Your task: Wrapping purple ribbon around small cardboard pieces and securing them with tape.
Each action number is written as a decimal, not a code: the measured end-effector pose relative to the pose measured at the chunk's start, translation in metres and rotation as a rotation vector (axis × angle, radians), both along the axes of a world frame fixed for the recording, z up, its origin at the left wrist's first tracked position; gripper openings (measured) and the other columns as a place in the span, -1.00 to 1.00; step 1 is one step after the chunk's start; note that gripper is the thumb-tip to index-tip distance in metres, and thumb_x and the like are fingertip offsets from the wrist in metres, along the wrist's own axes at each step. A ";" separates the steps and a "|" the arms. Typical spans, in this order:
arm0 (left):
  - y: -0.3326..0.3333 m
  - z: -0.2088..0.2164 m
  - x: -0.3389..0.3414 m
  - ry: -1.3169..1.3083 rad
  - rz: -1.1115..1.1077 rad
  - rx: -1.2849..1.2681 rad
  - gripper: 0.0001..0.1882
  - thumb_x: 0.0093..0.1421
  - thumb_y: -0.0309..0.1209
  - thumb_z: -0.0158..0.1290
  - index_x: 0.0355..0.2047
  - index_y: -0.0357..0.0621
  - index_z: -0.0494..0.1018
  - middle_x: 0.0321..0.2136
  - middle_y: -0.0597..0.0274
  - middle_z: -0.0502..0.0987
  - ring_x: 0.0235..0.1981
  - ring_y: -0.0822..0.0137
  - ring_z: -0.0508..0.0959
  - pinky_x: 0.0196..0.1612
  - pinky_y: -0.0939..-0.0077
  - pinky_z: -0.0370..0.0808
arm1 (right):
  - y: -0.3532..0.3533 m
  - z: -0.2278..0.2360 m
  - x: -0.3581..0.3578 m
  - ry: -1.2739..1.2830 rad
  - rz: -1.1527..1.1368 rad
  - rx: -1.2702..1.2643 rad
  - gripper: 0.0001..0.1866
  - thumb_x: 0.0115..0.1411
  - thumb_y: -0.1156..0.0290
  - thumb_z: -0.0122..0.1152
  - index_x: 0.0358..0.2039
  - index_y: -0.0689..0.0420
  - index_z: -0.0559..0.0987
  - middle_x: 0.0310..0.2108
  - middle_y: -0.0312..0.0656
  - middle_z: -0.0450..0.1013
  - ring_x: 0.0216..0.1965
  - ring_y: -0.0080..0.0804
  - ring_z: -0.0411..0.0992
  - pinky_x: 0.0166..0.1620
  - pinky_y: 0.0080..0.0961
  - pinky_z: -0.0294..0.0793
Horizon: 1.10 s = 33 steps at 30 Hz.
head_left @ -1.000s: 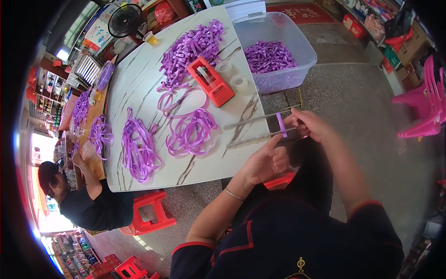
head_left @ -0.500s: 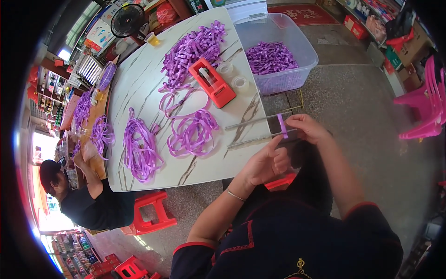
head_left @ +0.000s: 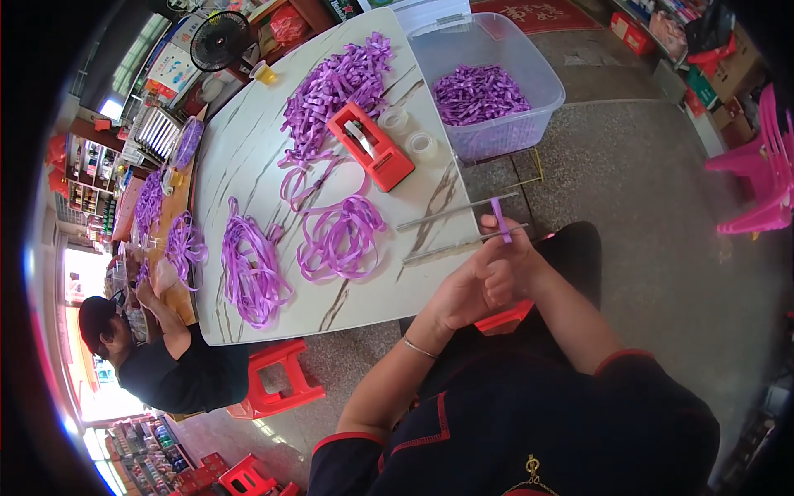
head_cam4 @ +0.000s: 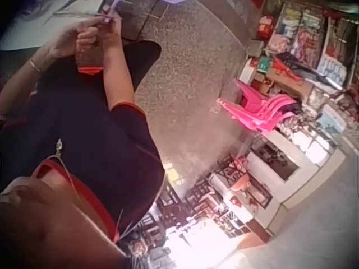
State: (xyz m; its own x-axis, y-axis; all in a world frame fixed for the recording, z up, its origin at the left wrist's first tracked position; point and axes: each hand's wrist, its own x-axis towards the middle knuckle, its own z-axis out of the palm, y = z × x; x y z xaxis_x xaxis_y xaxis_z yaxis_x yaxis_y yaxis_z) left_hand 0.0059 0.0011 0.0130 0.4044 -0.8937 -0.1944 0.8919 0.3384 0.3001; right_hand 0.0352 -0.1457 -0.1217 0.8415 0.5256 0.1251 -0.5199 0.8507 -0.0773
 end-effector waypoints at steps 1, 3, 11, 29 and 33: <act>0.000 0.000 0.000 0.001 -0.003 0.001 -0.42 0.03 -0.45 -0.14 0.11 -0.01 0.06 -0.66 0.42 0.13 -0.60 0.50 0.17 -0.47 0.63 0.16 | 0.000 0.000 0.000 0.001 -0.003 0.001 -0.87 0.18 0.30 -0.03 -0.31 0.05 0.36 -0.58 -0.45 0.28 -0.62 -0.74 0.25 -0.55 -0.80 0.18; 0.000 -0.001 0.000 0.010 -0.001 0.002 -0.42 0.03 -0.45 -0.14 0.12 -0.02 0.06 -0.66 0.42 0.13 -0.59 0.51 0.17 -0.47 0.63 0.16 | -0.001 -0.001 -0.001 0.024 0.014 0.001 -0.88 0.19 0.31 -0.05 -0.32 0.05 0.37 -0.56 -0.44 0.27 -0.62 -0.73 0.25 -0.55 -0.81 0.19; 0.001 0.000 0.000 0.023 0.002 -0.005 -0.41 0.04 -0.45 -0.14 0.13 -0.02 0.05 -0.66 0.42 0.12 -0.59 0.51 0.16 -0.47 0.64 0.16 | -0.006 0.018 0.000 0.006 0.056 -0.071 -0.85 0.19 0.29 -0.03 -0.32 0.09 0.38 -0.58 -0.42 0.27 -0.63 -0.72 0.24 -0.55 -0.80 0.22; 0.002 0.000 -0.002 0.070 0.029 0.008 -0.47 0.06 -0.49 -0.20 0.09 0.08 0.12 -0.64 0.39 0.11 -0.57 0.47 0.16 -0.46 0.63 0.16 | -0.032 0.077 -0.014 0.204 -0.284 -1.208 -0.71 0.16 0.14 -0.01 -0.52 0.10 0.46 -0.62 -0.49 0.29 -0.65 -0.65 0.21 -0.56 -0.69 0.23; 0.003 -0.002 -0.002 0.060 0.028 0.005 -0.48 0.06 -0.49 -0.20 0.08 0.09 0.12 -0.63 0.39 0.11 -0.58 0.47 0.16 -0.46 0.63 0.16 | -0.024 0.122 -0.030 -0.044 -0.734 -1.850 -0.66 0.11 0.08 0.02 -0.55 0.11 0.46 -0.64 -0.37 0.33 -0.62 -0.44 0.33 -0.55 -0.49 0.28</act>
